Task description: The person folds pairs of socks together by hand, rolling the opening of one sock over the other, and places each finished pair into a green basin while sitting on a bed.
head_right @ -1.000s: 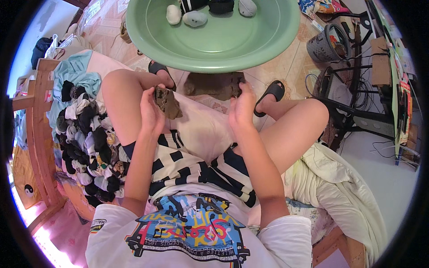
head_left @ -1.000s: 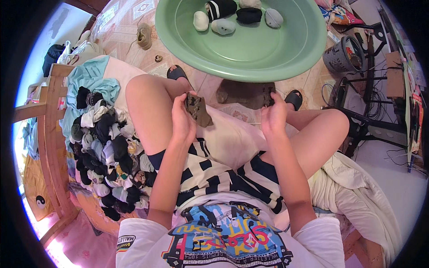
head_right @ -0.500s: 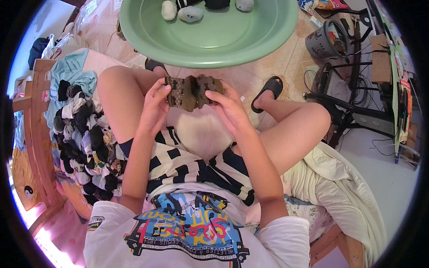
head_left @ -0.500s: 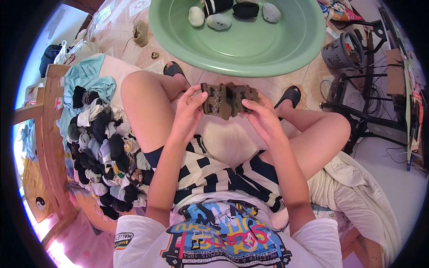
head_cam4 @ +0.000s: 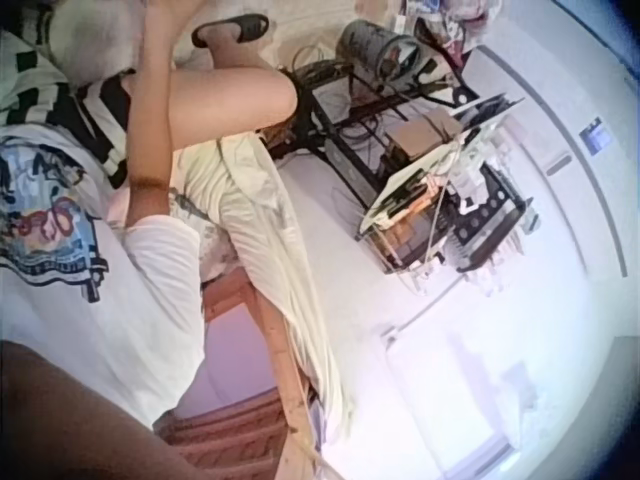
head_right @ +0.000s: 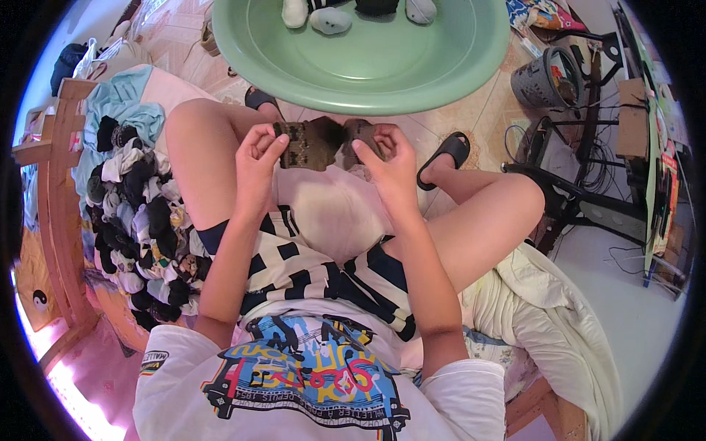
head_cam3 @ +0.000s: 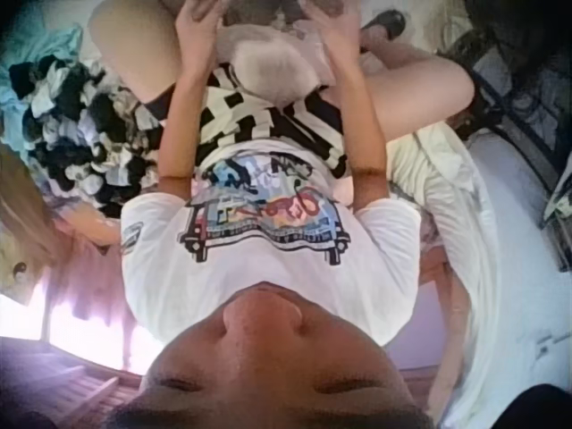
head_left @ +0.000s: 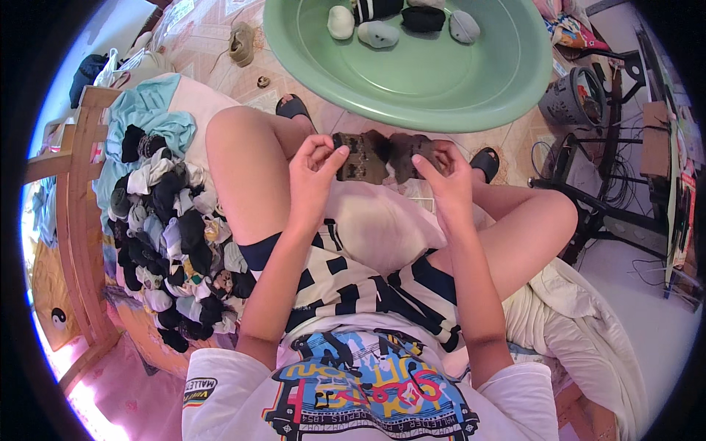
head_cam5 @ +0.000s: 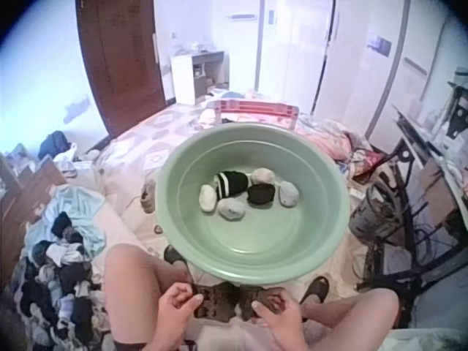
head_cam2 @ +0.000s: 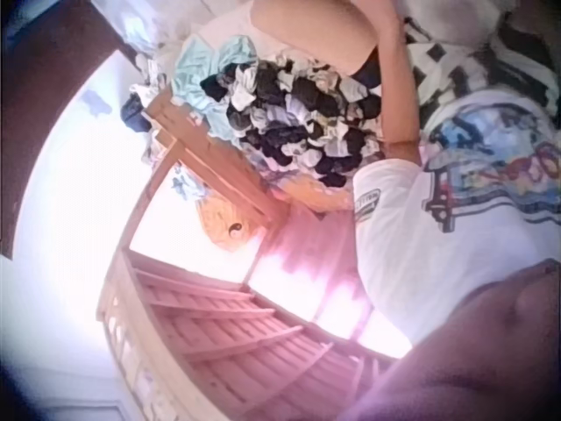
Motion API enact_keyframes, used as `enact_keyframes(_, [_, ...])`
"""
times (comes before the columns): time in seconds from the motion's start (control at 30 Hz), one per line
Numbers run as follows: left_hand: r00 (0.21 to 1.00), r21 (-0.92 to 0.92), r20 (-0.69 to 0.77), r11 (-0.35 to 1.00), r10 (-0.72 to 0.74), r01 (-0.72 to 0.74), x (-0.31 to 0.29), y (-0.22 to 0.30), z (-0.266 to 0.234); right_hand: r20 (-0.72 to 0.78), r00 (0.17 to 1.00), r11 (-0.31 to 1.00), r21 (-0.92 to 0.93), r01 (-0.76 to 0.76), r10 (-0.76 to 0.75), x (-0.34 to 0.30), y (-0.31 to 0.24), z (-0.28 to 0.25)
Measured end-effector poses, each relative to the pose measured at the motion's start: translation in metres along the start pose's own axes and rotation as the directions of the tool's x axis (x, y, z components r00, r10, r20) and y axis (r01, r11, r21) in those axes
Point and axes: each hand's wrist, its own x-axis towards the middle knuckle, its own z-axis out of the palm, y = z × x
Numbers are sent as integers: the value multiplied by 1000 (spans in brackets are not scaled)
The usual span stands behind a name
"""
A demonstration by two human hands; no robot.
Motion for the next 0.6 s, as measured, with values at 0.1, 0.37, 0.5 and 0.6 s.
enact_keyframes(0.1, [996, 56, 75, 997, -52, 48, -1, -2, 3, -69, 989, 989, -79, 122, -127, -1, 11, 2])
enact_keyframes(0.37, [971, 22, 186, 989, -148, 146, -10, -16, 13, 189, 979, 987, 125, -98, 74, -21, 6, 38])
enact_keyframes(0.5, [976, 3, 167, 990, -137, 138, -10, -15, 11, 204, 959, 939, 243, -242, 195, -18, -1, 32])
enact_keyframes(0.6, [988, -22, 119, 994, -103, 106, -12, -13, 18, 204, 975, 993, 53, -106, 93, -16, 10, 26])
